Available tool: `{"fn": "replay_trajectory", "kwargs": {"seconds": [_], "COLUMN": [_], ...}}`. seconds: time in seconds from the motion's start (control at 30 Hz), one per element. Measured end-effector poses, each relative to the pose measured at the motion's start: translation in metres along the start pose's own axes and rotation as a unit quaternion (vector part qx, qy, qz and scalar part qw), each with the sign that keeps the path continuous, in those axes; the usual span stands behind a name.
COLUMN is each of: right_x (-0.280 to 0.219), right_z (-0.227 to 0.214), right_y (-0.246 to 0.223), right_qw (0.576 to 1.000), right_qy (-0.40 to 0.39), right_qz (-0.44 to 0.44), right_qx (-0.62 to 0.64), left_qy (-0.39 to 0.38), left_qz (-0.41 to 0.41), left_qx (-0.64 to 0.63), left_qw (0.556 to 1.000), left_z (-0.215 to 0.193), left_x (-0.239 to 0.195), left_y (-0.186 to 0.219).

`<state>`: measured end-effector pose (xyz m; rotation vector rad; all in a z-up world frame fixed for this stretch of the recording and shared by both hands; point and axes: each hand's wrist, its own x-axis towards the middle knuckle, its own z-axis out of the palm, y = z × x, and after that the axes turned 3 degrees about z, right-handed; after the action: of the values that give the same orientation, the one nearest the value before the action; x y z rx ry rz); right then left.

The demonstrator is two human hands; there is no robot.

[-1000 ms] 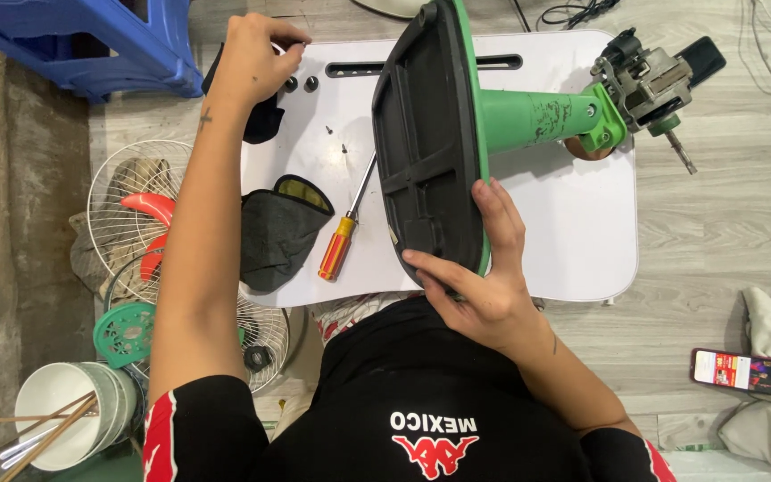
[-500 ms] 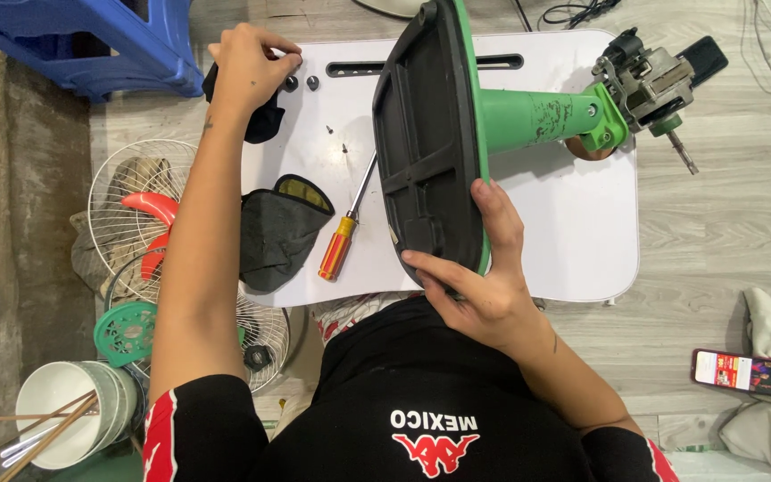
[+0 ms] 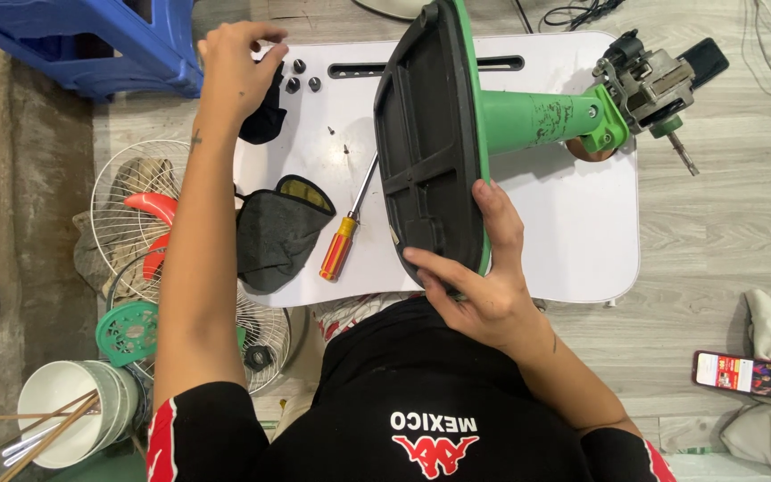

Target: The person uses a screwdriver to tighten screws on the back of a green fan base. They then flip the base over and continue to tighten additional screws on the underside of the fan base.

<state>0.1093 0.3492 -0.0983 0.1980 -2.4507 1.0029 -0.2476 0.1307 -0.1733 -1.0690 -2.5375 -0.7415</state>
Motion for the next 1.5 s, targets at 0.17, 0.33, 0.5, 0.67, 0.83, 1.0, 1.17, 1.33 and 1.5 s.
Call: {"fn": "replay_trajectory", "kwargs": {"seconds": [0.17,0.33,0.5,0.67,0.83,1.0,1.17,1.33,1.5], "right_x": [-0.006,0.002,0.011,0.037,0.079,0.127,0.170,0.193,0.196], "right_z": [0.006,0.007,0.003,-0.019,-0.049,-0.044,-0.034,-0.034,-0.039], "right_y": [0.010,0.020,0.031,0.065,0.058,0.068,0.056,0.056,0.052], "right_qw": [0.998,0.990,0.972,0.969,0.973,0.960,0.964,0.953,0.963], "right_qy": [0.030,0.067,0.037,0.051,0.055,0.002,-0.101,-0.160,-0.177], "right_qz": [0.026,-0.070,-0.079,-0.102,-0.019,-0.039,0.042,0.052,0.067], "right_qx": [0.053,0.105,0.216,0.219,0.222,0.277,0.241,0.251,0.193], "left_qy": [0.066,-0.241,-0.393,-0.164,-0.106,-0.020,0.096,0.129,0.157], "left_qz": [0.070,-0.121,-0.165,-0.124,-0.200,-0.180,-0.158,-0.086,-0.035], "left_qx": [-0.089,-0.100,-0.005,0.057,-0.112,-0.125,-0.138,-0.173,-0.212], "left_qw": [0.991,0.958,0.905,0.977,0.968,0.975,0.973,0.973,0.964], "left_z": [-0.052,-0.094,-0.064,-0.024,-0.051,-0.104,-0.162,-0.181,-0.190], "left_x": [-0.024,-0.071,-0.136,-0.188,-0.178,-0.150,-0.101,-0.062,-0.034], "left_y": [0.065,0.143,0.166,0.169,0.165,0.141,0.139,0.134,0.143]}}
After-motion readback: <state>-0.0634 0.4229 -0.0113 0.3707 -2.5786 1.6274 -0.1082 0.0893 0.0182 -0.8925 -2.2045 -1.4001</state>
